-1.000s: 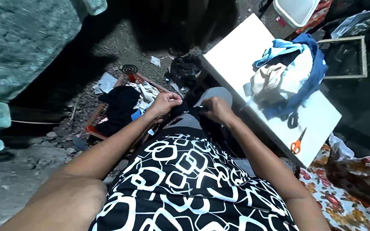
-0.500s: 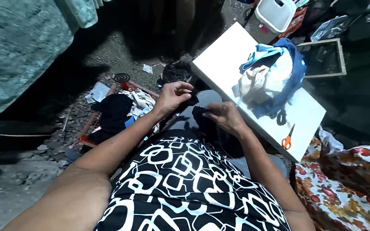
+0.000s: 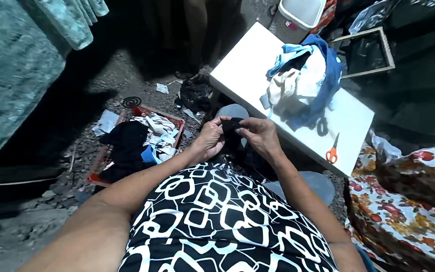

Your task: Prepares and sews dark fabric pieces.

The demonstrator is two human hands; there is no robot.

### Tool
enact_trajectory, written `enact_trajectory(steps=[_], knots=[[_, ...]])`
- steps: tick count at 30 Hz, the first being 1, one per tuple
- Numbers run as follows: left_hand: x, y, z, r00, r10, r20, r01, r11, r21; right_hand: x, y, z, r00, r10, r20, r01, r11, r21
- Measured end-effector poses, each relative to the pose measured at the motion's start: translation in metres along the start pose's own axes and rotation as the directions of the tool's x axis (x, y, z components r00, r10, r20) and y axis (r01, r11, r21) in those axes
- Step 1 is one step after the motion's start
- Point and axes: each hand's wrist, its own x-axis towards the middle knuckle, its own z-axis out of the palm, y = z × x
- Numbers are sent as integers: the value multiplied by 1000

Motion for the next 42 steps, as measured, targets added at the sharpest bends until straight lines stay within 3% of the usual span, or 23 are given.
enact_trajectory(steps=[4,21,24,31,37,42], knots=[[-4,-1,3,1000,4,14,-4,999,-48,-1,2,3,995,-12,-98,12,1000,-8],[-8,-7,-3,967,160,198,-153,987,-52,-10,-6,7,965,-29,-261,19,999,-44],[-20,-6,-7,949,158,274,-175,984,40,-11,-4,8,956,-36,-291,25,999,-40],[-22,-9,-6,903,154,400,-159,987,-21,-12,-7,15,930,-21,-368,37,999,37],[-22,-12,-2,943,140,301,-155,987,27,-14,-11,20,933,-13,-361,24,999,26],[-23,-12,-4,920,154,361,-159,987,-16,-14,-11,18,934,12,-357,-7,1000,14]])
